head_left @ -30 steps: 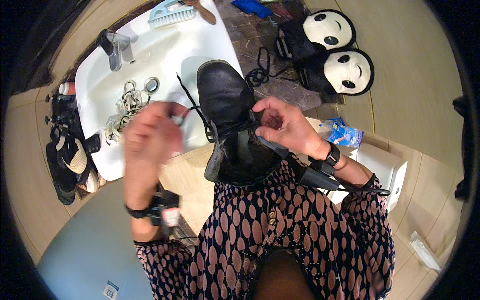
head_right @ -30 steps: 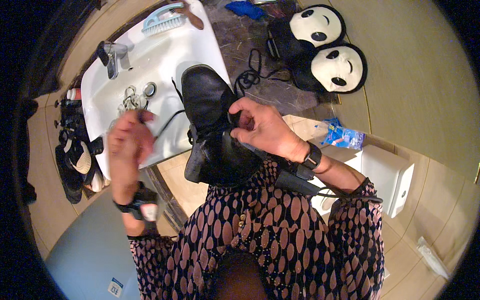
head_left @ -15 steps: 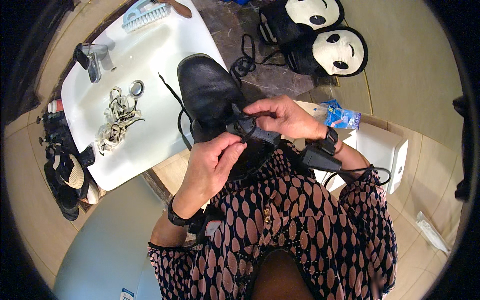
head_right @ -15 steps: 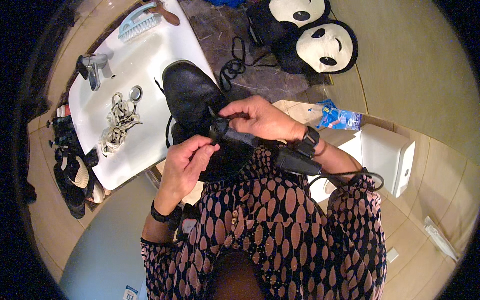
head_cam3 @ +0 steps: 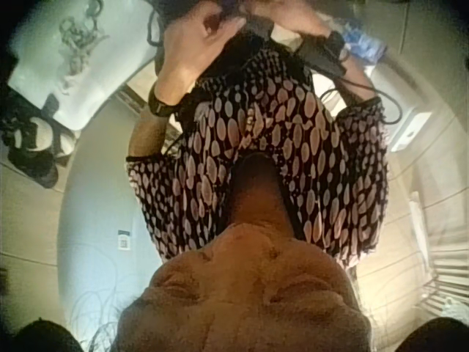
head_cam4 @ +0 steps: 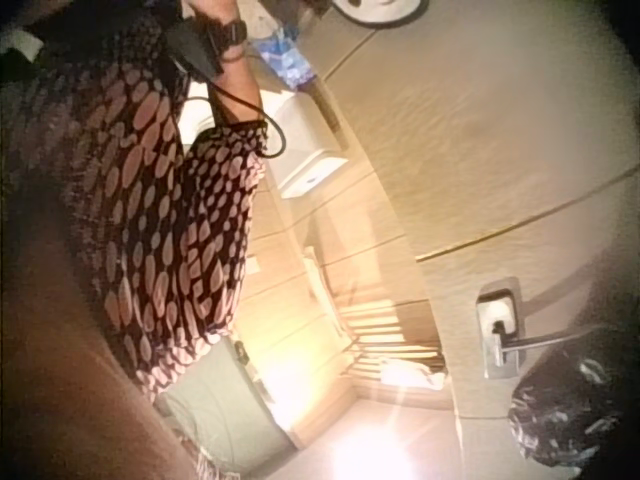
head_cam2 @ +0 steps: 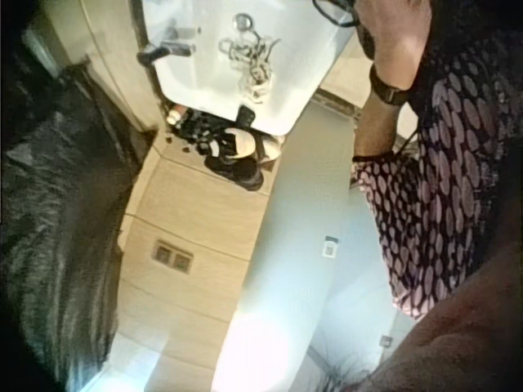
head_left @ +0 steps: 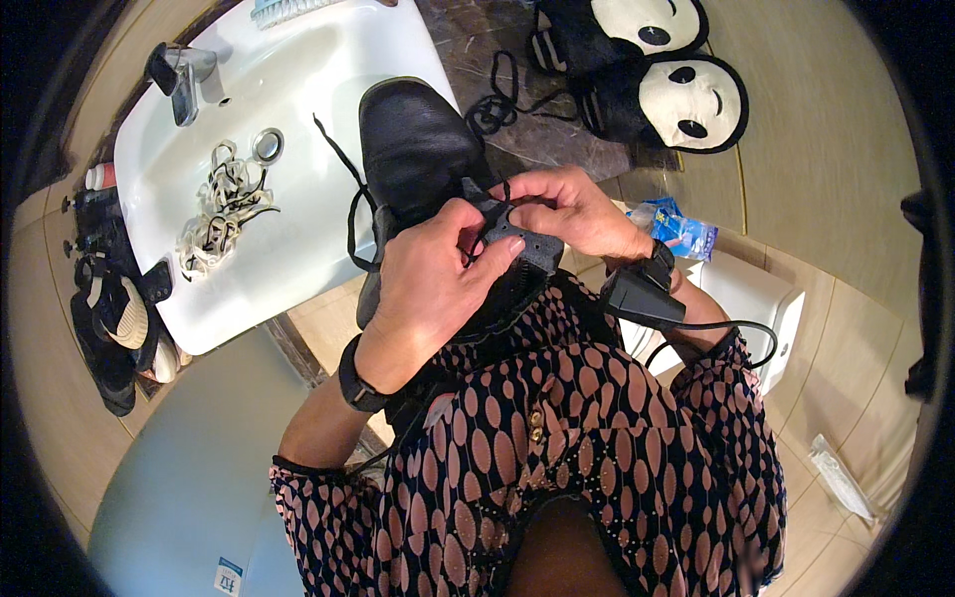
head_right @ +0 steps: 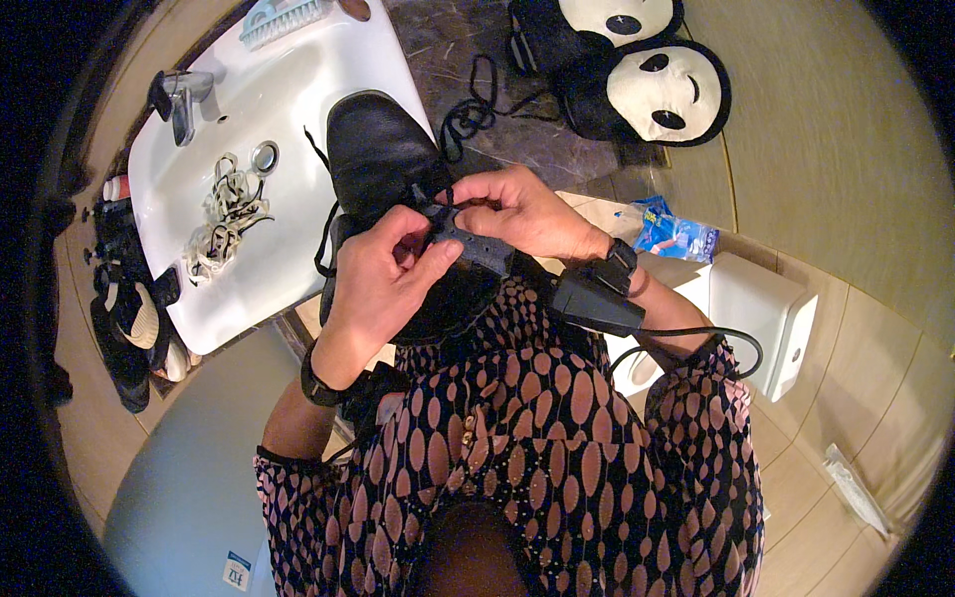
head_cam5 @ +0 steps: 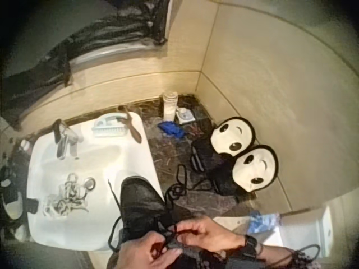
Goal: The person threads black shoelaces through the eyelets of a black shoe held in their hands, pulling the laces tight and adjusting them. The person then places the shoe down and picks up another black shoe to repeat the lacing process.
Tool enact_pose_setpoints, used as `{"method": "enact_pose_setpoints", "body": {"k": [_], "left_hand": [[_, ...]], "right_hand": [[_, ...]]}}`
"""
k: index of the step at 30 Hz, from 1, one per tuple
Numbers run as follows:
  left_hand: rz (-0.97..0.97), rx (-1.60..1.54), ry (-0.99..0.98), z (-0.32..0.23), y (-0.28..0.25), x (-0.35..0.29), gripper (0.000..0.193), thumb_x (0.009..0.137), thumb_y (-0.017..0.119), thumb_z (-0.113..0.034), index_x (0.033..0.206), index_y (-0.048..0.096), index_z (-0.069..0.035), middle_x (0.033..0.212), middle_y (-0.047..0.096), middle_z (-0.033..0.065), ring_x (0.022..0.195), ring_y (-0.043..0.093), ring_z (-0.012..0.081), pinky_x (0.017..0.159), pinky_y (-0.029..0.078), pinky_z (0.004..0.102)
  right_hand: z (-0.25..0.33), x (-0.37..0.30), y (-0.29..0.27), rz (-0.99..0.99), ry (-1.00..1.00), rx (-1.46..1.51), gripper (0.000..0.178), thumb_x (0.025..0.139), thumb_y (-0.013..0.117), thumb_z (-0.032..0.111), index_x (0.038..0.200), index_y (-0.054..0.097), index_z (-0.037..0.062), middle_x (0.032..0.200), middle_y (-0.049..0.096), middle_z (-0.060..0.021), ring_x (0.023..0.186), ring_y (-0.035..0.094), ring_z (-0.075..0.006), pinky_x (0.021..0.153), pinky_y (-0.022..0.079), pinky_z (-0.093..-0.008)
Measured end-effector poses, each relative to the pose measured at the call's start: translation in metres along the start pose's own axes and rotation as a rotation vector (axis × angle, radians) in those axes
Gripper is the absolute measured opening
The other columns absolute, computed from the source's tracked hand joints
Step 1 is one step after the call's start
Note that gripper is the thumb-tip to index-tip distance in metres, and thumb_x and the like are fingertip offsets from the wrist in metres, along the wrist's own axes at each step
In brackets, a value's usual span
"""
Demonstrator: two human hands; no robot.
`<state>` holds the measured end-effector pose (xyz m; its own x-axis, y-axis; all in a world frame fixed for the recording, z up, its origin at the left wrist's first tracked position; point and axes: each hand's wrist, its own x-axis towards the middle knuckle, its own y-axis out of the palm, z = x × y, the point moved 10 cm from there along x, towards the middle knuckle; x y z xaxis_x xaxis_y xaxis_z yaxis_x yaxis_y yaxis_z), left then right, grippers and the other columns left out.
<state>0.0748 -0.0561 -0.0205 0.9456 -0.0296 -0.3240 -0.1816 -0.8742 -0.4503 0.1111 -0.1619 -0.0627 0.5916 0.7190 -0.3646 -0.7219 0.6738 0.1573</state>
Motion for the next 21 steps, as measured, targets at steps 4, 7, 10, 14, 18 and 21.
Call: {"method": "enact_pose_setpoints", "body": {"k": [4, 7, 10, 14, 18, 21], "left_hand": [[-0.009, -0.114, 0.047, 0.011, 0.005, 0.004, 0.014, 0.082, 0.064, -0.016, 0.085, 0.059, -0.003, 0.066, 0.061, 0.0148, 0.057, 0.061, 0.0290, 0.052, 0.047, 0.0337], [0.035, -0.130, 0.054, 0.012, 0.005, 0.002, 0.009, 0.083, 0.061, -0.010, 0.088, 0.059, -0.003, 0.067, 0.061, 0.0161, 0.058, 0.061, 0.0302, 0.053, 0.047, 0.0337], [0.066, -0.176, 0.017, 0.016, 0.006, 0.001, 0.007, 0.082, 0.060, -0.006, 0.088, 0.059, -0.002, 0.066, 0.061, 0.0152, 0.057, 0.062, 0.0263, 0.053, 0.047, 0.0321], [0.057, -0.175, 0.078, 0.004, 0.000, -0.002, 0.008, 0.081, 0.058, -0.001, 0.088, 0.058, -0.001, 0.066, 0.060, 0.0148, 0.056, 0.062, 0.0198, 0.053, 0.047, 0.0294], [0.068, -0.282, -0.016, 0.021, 0.007, -0.003, 0.008, 0.080, 0.056, 0.002, 0.088, 0.057, 0.000, 0.071, 0.061, 0.0154, 0.056, 0.061, 0.0193, 0.053, 0.047, 0.0281], [0.104, -0.211, -0.043, 0.021, 0.007, -0.004, 0.008, 0.079, 0.055, 0.003, 0.087, 0.057, 0.000, 0.073, 0.062, 0.0157, 0.057, 0.061, 0.0206, 0.053, 0.047, 0.0282]], "right_hand": [[0.001, -0.001, 0.001, -0.016, 0.056, -0.015, 0.026, 0.084, 0.059, 0.000, 0.110, 0.059, -0.0018, 0.092, 0.062, -0.0006, 0.083, 0.055, -0.0054, 0.075, 0.046, -0.0208], [-0.001, -0.001, 0.001, -0.024, 0.067, -0.011, 0.030, 0.083, 0.060, -0.002, 0.112, 0.058, -0.0013, 0.097, 0.062, -0.0027, 0.087, 0.056, -0.0068, 0.079, 0.047, -0.0217], [-0.002, 0.000, 0.002, -0.020, 0.029, 0.000, 0.030, 0.083, 0.060, -0.003, 0.113, 0.058, -0.0011, 0.099, 0.062, -0.0038, 0.089, 0.056, -0.0078, 0.080, 0.047, -0.0225], [-0.001, 0.000, 0.004, 0.000, 0.046, -0.019, 0.030, 0.083, 0.059, -0.003, 0.113, 0.058, -0.0009, 0.101, 0.062, -0.0038, 0.091, 0.056, -0.0084, 0.082, 0.047, -0.0231], [0.001, 0.001, 0.004, 0.030, 0.038, -0.043, 0.030, 0.083, 0.058, -0.003, 0.113, 0.058, -0.0008, 0.101, 0.062, -0.0037, 0.091, 0.056, -0.0083, 0.082, 0.047, -0.0234], [0.000, 0.002, 0.003, 0.044, 0.010, -0.037, 0.028, 0.084, 0.057, -0.001, 0.112, 0.058, -0.0007, 0.099, 0.062, -0.0032, 0.089, 0.056, -0.0078, 0.081, 0.046, -0.0230]]}}
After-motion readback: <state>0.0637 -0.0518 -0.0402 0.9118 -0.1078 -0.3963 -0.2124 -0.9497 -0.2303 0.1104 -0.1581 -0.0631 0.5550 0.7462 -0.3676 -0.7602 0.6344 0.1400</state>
